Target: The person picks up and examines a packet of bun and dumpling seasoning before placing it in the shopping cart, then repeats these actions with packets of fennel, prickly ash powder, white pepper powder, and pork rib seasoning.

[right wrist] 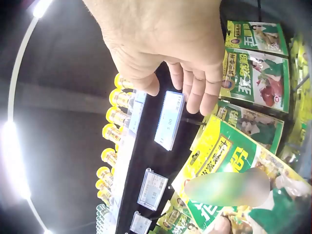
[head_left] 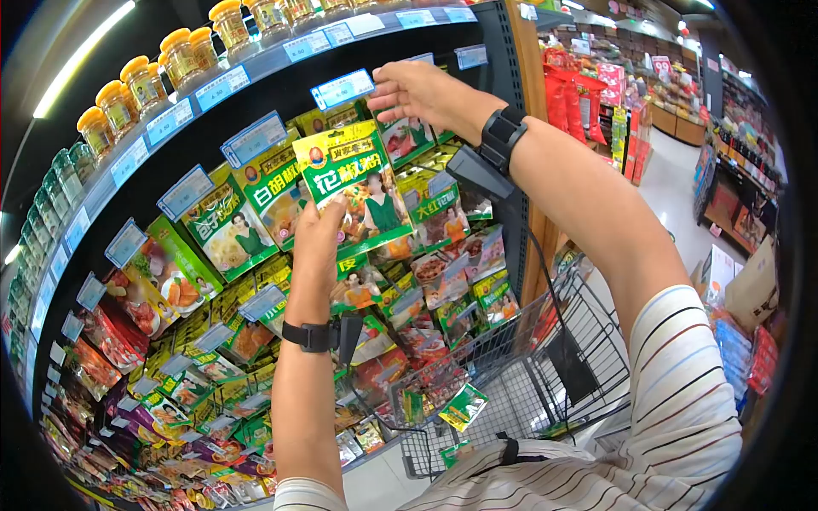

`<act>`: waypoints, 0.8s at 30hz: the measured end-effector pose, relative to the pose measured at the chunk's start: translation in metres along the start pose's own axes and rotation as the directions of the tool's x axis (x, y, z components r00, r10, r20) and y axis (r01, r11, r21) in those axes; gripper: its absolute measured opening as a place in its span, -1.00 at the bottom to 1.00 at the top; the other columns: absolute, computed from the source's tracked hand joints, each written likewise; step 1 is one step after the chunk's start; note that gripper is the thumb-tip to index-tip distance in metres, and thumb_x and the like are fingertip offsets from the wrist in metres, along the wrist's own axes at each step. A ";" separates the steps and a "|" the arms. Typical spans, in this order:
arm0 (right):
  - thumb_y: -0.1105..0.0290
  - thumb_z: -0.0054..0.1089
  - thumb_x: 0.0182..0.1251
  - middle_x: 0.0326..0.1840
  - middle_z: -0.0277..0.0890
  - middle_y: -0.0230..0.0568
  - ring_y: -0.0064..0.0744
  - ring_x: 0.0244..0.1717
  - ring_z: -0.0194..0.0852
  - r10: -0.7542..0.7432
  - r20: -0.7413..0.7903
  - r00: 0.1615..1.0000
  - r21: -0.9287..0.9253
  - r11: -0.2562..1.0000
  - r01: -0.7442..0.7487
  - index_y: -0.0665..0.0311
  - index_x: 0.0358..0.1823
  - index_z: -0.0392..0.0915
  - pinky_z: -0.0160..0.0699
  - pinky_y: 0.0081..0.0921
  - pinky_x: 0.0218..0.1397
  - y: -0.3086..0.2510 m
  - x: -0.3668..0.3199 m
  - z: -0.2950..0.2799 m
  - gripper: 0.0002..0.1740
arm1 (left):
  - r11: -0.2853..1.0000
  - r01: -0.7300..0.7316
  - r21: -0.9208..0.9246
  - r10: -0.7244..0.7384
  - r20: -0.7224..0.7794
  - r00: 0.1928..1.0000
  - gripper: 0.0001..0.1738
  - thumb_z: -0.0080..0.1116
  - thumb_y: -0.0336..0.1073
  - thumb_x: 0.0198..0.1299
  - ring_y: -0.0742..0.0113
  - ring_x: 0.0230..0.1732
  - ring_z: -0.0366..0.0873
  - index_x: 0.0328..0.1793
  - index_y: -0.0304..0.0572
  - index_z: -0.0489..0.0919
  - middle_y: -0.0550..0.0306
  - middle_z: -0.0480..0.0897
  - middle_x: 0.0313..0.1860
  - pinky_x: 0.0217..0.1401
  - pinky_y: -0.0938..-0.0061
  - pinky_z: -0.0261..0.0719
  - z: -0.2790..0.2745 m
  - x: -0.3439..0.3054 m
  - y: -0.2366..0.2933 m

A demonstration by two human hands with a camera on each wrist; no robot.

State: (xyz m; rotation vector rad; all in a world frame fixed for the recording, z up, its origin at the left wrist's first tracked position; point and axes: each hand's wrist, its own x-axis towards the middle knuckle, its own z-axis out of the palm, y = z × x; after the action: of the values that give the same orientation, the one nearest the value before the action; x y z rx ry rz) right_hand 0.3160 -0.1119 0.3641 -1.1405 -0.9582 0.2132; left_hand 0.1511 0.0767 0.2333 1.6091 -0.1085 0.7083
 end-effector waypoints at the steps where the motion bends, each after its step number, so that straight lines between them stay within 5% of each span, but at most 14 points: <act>1: 0.19 0.19 0.40 0.12 0.46 0.10 -0.13 0.07 0.59 -0.004 -0.013 1.000 0.008 1.000 0.004 0.47 0.17 0.38 0.71 -0.27 0.04 -0.003 -0.001 0.001 -0.49 | 1.000 -0.002 0.001 0.002 -0.005 1.000 -0.67 0.16 -0.23 0.39 0.54 -0.04 0.52 0.18 -0.22 0.56 0.32 0.64 -0.03 0.07 0.52 0.43 0.002 0.001 0.003; 9: 0.17 0.08 0.49 0.10 0.52 0.08 -0.17 0.08 0.62 -0.067 -0.007 0.998 -0.013 0.998 0.067 0.43 0.30 0.38 0.70 -0.28 0.12 -0.015 -0.002 -0.001 -0.46 | 0.997 -0.071 -0.034 0.069 -0.041 0.997 -0.64 0.15 -0.26 0.38 0.50 0.00 0.50 0.22 -0.27 0.52 0.27 0.62 0.02 0.17 0.49 0.40 0.013 0.019 0.013; 10: 0.16 0.08 0.49 0.11 0.52 0.09 -0.17 0.08 0.62 -0.070 -0.007 0.997 -0.014 0.997 0.070 0.43 0.30 0.39 0.70 -0.28 0.12 -0.016 -0.002 -0.001 -0.47 | 0.992 -0.121 -0.031 0.120 -0.026 0.992 -0.64 0.13 -0.20 0.36 0.56 -0.16 0.46 0.16 -0.27 0.54 0.29 0.63 -0.09 -0.08 0.56 0.41 0.017 0.022 0.013; 14: 0.15 0.10 0.48 0.14 0.50 0.10 -0.16 0.11 0.61 -0.065 0.006 0.998 -0.010 0.998 0.065 0.43 0.28 0.40 0.70 -0.28 0.11 -0.015 0.000 0.000 -0.46 | 0.986 -0.162 -0.048 0.161 -0.027 0.987 -0.63 0.12 -0.20 0.36 0.52 -0.14 0.50 0.17 -0.30 0.55 0.26 0.65 -0.08 -0.05 0.54 0.43 0.025 0.047 0.007; 18: 0.15 0.11 0.46 0.15 0.50 0.10 -0.16 0.11 0.60 -0.051 0.019 0.999 -0.023 0.998 0.051 0.43 0.27 0.41 0.69 -0.28 0.10 -0.019 -0.003 0.005 -0.46 | 0.992 -0.112 0.054 0.116 -0.074 0.991 -0.66 0.09 -0.21 0.37 0.50 -0.12 0.54 0.13 -0.30 0.57 0.20 0.68 -0.06 -0.03 0.53 0.45 0.032 0.061 0.011; 24: 0.14 0.13 0.45 0.15 0.49 0.12 -0.17 0.10 0.60 -0.082 0.022 0.996 -0.048 0.995 0.083 0.47 0.27 0.41 0.70 -0.29 0.10 -0.019 -0.009 0.007 -0.43 | 0.995 -0.079 -0.053 0.077 -0.039 0.996 -0.68 0.08 -0.26 0.36 0.47 -0.14 0.55 0.11 -0.32 0.57 0.17 0.67 -0.08 -0.03 0.51 0.46 0.037 0.066 0.013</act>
State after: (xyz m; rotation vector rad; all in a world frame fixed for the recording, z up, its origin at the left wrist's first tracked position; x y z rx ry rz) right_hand 0.2990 -0.1208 0.3757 -1.1424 -1.0310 0.1351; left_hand 0.2123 0.0615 0.2774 1.5458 -0.1632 0.7886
